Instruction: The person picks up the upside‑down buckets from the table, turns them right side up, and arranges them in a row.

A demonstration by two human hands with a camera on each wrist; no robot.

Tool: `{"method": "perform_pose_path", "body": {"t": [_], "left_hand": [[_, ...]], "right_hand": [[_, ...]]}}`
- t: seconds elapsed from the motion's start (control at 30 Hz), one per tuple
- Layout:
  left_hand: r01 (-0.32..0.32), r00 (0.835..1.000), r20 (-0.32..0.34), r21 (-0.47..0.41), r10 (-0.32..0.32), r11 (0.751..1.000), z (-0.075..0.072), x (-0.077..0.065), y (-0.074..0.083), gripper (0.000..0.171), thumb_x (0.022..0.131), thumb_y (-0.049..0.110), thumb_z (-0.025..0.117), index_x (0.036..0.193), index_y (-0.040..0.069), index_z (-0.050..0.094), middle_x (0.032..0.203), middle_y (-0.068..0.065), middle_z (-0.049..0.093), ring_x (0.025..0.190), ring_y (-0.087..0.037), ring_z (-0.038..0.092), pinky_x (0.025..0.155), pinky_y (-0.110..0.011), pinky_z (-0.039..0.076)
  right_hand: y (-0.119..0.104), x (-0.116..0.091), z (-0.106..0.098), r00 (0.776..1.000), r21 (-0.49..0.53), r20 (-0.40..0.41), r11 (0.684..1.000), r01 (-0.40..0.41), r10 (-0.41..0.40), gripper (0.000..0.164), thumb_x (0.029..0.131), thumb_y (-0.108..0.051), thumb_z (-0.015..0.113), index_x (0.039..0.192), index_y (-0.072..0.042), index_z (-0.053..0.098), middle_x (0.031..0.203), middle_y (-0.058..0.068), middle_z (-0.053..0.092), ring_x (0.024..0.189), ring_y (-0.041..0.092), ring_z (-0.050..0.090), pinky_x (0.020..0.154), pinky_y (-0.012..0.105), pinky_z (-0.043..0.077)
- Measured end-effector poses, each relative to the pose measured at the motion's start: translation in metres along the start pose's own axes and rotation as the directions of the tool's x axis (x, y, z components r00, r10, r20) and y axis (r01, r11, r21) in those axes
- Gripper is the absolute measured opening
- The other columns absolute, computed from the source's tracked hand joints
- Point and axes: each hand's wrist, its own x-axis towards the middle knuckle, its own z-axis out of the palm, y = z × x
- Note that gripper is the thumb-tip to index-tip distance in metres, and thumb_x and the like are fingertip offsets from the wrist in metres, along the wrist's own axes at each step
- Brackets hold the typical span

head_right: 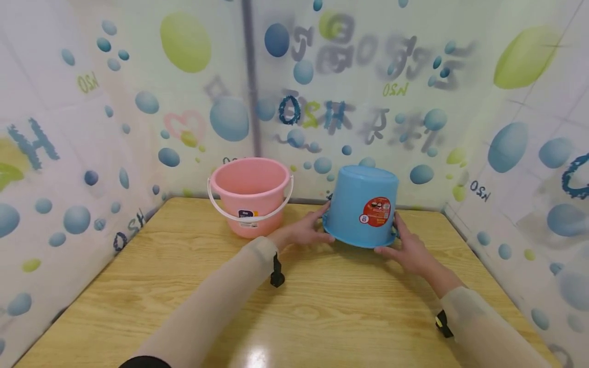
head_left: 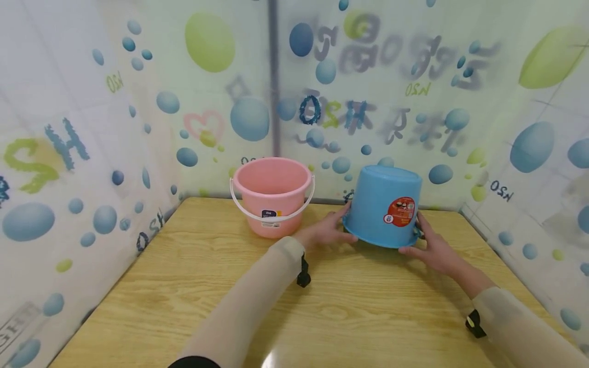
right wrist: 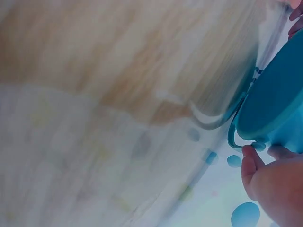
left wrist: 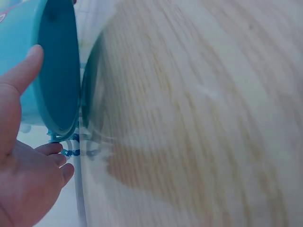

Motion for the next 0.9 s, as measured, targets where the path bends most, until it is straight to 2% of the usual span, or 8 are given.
{"method": "perform_pose_path", "body": {"t": [0.1,0.27,0.37,0.5,0.6,0.73,0.8,0.9], "left_hand": [[0.004,1.000,-0.013,-0.024,-0.004,1.000,-0.001,-0.004,-0.001,0.103,0.104,0.053,0.073,0.176,0.047,0.000,0.186,-0.013,0.007,0.173,-0.038,0.005,0.137,-0.063,0.021],[0.016,0.999,-0.051,-0.045,-0.018,0.999,-0.003,-0.010,0.001,0.095,0.103,0.065,0.067,0.174,0.054,0.005,0.183,-0.026,-0.005,0.171,-0.049,0.001,0.133,-0.073,0.023],[-0.006,0.997,-0.077,-0.085,0.000,0.996,-0.003,-0.014,0.003,0.091,0.104,0.063,0.066,0.173,0.056,0.007,0.182,-0.028,-0.006,0.170,-0.049,0.008,0.133,-0.070,0.027],[-0.077,0.993,-0.099,-0.162,0.061,0.984,-0.003,-0.018,0.007,0.088,0.108,0.055,0.065,0.175,0.050,0.008,0.185,-0.016,0.001,0.171,-0.036,0.015,0.135,-0.059,0.030],[-0.115,0.988,-0.123,-0.195,0.092,0.974,-0.003,-0.021,0.011,0.089,0.108,0.052,0.067,0.175,0.048,0.008,0.187,-0.004,0.008,0.172,-0.028,0.015,0.136,-0.057,0.029],[-0.123,0.983,-0.159,-0.174,0.095,0.977,-0.005,-0.025,0.017,0.090,0.106,0.052,0.070,0.174,0.050,0.012,0.187,0.000,0.011,0.172,-0.029,0.017,0.134,-0.062,0.029],[-0.128,0.980,-0.169,-0.147,0.103,0.981,-0.006,-0.028,0.019,0.092,0.105,0.052,0.072,0.176,0.047,0.013,0.187,-0.001,0.010,0.172,-0.032,0.016,0.134,-0.065,0.028],[-0.148,0.975,-0.180,-0.109,0.127,0.983,-0.009,-0.031,0.022,0.094,0.104,0.050,0.074,0.177,0.042,0.015,0.187,-0.002,0.012,0.172,-0.034,0.015,0.134,-0.067,0.026]], "right_hand": [[-0.001,-0.004,0.000,0.999,0.012,-0.033,0.999,0.037,-0.037,0.113,0.108,-0.035,0.073,0.175,-0.006,-0.013,0.172,0.046,0.019,0.148,0.072,0.036,0.116,0.083,0.037],[-0.006,-0.010,-0.001,0.995,0.044,-0.085,0.997,0.057,-0.053,0.100,0.112,-0.033,0.065,0.176,-0.007,-0.007,0.170,0.045,0.026,0.147,0.067,0.039,0.110,0.077,0.045],[-0.010,-0.012,-0.001,0.993,0.060,-0.102,0.996,0.066,-0.059,0.095,0.114,-0.032,0.062,0.177,-0.009,-0.005,0.169,0.044,0.030,0.143,0.064,0.045,0.104,0.071,0.050],[-0.014,-0.013,-0.001,0.991,0.086,-0.121,0.994,0.071,-0.060,0.089,0.115,-0.031,0.059,0.178,-0.012,-0.002,0.168,0.042,0.035,0.137,0.059,0.051,0.100,0.067,0.052],[-0.018,-0.014,-0.002,0.990,0.100,-0.133,0.993,0.062,-0.048,0.086,0.116,-0.033,0.057,0.178,-0.013,0.000,0.169,0.041,0.036,0.138,0.057,0.052,0.101,0.063,0.050],[-0.025,-0.016,-0.006,0.986,0.098,-0.165,0.994,0.053,-0.036,0.082,0.117,-0.033,0.055,0.178,-0.010,0.005,0.167,0.040,0.039,0.133,0.052,0.055,0.096,0.041,0.051],[-0.028,-0.017,-0.008,0.982,0.097,-0.185,0.994,0.050,-0.031,0.079,0.118,-0.034,0.053,0.178,-0.009,0.008,0.166,0.040,0.041,0.128,0.048,0.057,0.090,0.029,0.050],[-0.031,-0.018,-0.010,0.974,0.105,-0.222,0.991,0.079,-0.054,0.073,0.118,-0.032,0.050,0.177,-0.007,0.013,0.162,0.042,0.045,0.124,0.047,0.058,0.083,0.017,0.048]]}}
